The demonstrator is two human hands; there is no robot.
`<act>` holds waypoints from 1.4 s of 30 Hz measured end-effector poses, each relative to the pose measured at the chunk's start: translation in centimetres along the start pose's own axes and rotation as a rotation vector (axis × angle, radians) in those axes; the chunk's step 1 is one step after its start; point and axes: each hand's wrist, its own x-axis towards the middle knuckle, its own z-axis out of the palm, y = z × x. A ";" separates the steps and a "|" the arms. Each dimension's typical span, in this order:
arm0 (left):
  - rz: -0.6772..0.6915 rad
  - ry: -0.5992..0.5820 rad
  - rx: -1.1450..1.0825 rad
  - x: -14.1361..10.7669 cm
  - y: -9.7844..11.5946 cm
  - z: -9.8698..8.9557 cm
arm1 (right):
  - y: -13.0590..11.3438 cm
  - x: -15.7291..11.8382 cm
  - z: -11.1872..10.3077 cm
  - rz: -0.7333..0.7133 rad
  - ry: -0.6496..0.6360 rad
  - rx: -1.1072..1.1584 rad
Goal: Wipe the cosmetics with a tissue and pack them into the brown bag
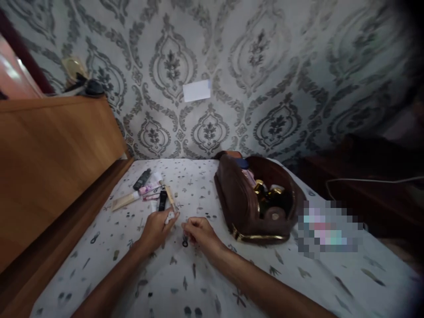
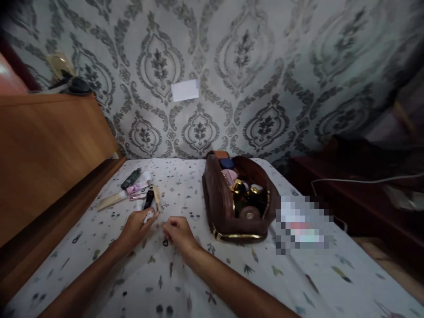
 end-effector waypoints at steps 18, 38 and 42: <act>-0.390 0.078 0.448 4.9 -10.9 -3.8 | 3.2 -1.0 2.3 -0.219 -0.043 -0.181; 0.097 -0.215 0.584 12.1 -9.3 -2.5 | 4.0 -1.1 2.1 -0.254 -0.027 -0.169; 0.181 -0.243 0.582 13.3 -9.5 -3.4 | 4.3 -1.0 1.9 -0.269 0.002 -0.164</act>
